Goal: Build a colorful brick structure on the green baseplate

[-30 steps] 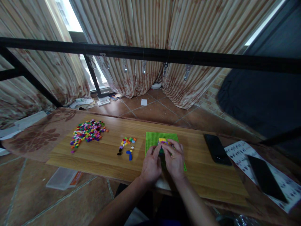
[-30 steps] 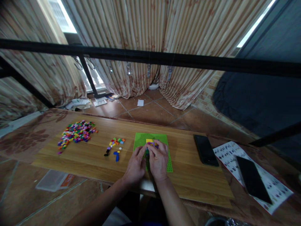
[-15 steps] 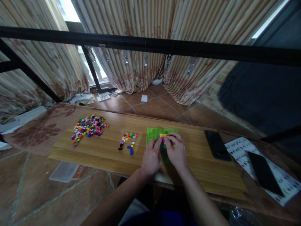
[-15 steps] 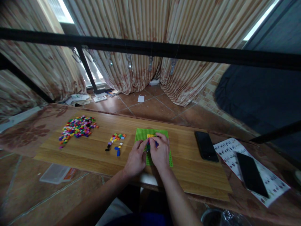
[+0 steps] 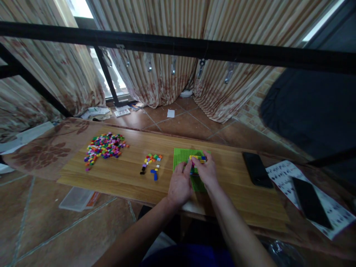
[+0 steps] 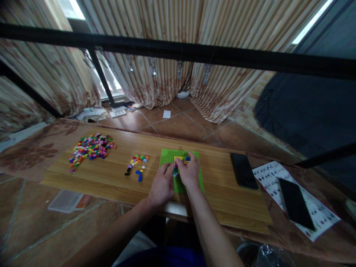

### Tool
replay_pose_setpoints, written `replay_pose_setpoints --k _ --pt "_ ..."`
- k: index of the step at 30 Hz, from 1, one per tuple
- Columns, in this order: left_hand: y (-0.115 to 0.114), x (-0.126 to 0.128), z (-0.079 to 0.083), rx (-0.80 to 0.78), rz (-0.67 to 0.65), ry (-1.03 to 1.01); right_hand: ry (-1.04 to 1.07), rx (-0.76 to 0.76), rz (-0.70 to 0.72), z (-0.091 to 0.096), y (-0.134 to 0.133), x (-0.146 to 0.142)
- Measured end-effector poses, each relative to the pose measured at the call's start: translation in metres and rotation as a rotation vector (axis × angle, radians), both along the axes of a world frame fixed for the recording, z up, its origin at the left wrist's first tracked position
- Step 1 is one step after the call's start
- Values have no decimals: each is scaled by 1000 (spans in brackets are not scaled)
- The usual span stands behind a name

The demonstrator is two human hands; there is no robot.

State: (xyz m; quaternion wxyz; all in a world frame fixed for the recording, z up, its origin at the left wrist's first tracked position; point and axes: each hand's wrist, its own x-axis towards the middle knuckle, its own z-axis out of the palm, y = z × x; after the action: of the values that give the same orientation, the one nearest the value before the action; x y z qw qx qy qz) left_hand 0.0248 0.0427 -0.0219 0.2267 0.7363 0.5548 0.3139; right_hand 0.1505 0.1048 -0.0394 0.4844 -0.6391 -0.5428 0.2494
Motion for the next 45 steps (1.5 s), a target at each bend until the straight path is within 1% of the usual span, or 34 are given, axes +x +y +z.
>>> replay_pose_setpoints --k 2,4,9,15,17,20,23,26,28,30,34,38,40,42,45 --pt "0 0 0 -2 -2 17 61 -60 -52 0 0 -4" --pt "0 1 0 -3 -3 30 98 -94 -69 2 0 -6" --pt "0 4 -2 -15 -1 42 134 -94 -54 2 -1 -7" --pt "-1 7 -1 -3 -23 75 92 -85 -48 1 -1 -8" --pt "-4 3 -1 7 -20 46 128 -106 -38 3 -3 -6" --pt "-10 -9 -1 19 25 -30 274 -104 -64 4 -8 2" --pt "-20 -23 -3 -14 68 -100 348 -74 -115 -1 -19 17" --pt "-30 -31 -9 -52 66 -123 333 -103 -126 -13 -33 26" --pt "-36 -33 -15 -50 53 -111 337 -107 -84 -20 -44 25" --pt "-40 -34 -20 -37 47 -81 349 -92 -40 -24 -56 18" --pt "-43 -40 -29 14 -5 9 307 -103 -25 -21 -79 -2" --pt "-44 -56 -32 67 -81 83 268 -155 -23 -21 -99 -16" --pt "-46 -64 -33 79 -94 96 274 -165 16 -21 -106 -16" --pt "-48 -69 -33 81 -107 101 241 -138 26 -20 -110 -11" --pt "-52 -72 -34 89 -119 100 41 -43 -24 -18 -111 5"
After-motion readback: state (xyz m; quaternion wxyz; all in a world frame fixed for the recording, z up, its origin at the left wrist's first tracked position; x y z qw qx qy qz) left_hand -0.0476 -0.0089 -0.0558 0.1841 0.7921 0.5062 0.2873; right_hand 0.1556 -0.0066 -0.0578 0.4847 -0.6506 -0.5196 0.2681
